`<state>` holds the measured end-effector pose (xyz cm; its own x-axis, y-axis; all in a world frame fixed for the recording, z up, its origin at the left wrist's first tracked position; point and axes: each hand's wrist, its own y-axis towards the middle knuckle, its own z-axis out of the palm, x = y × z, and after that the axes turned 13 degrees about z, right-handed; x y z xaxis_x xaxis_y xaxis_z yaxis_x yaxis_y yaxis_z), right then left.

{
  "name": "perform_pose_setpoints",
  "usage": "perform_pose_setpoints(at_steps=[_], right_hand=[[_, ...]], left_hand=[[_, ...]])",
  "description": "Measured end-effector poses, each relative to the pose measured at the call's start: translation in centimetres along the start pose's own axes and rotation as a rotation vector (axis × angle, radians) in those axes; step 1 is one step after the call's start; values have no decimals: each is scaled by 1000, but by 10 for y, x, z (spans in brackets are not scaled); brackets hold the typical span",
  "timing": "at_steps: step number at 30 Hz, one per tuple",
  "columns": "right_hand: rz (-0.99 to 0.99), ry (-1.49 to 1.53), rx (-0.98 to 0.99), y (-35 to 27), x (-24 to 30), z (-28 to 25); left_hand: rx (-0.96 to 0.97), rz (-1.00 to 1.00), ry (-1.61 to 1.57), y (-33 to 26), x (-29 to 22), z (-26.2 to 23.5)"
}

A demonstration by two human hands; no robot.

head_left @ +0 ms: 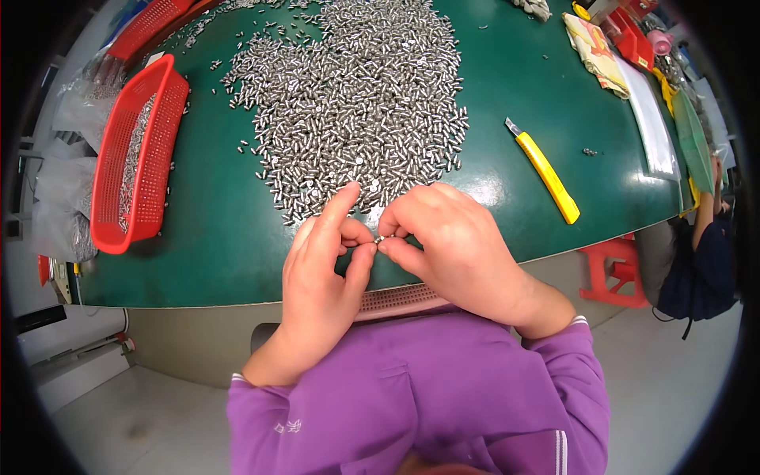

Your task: Sorting and inspecting small metal hardware pins on a workbench in a manufacturing setting.

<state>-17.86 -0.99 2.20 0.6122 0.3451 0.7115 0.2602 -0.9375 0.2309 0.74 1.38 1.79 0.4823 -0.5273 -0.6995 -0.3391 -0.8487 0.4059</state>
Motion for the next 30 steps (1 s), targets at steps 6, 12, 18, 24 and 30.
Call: perform_pose_setpoints(at_steps=[6, 12, 18, 24, 30], right_hand=[[-27, 11, 17, 0, -3, -1], [-44, 8, 11, 0, -5, 0], [-21, -26, 14, -2, -1, 2], [6, -51, 43, -3, 6, -7], [-45, -21, 186, -4, 2, 0]], left_hand=[[-10, 24, 38, -1, 1, 0], [-17, 43, 68, 0, 1, 1], [-40, 94, 122, -3, 3, 0], [-7, 90, 98, -6, 4, -3], [-136, 29, 80, -6, 8, -7]])
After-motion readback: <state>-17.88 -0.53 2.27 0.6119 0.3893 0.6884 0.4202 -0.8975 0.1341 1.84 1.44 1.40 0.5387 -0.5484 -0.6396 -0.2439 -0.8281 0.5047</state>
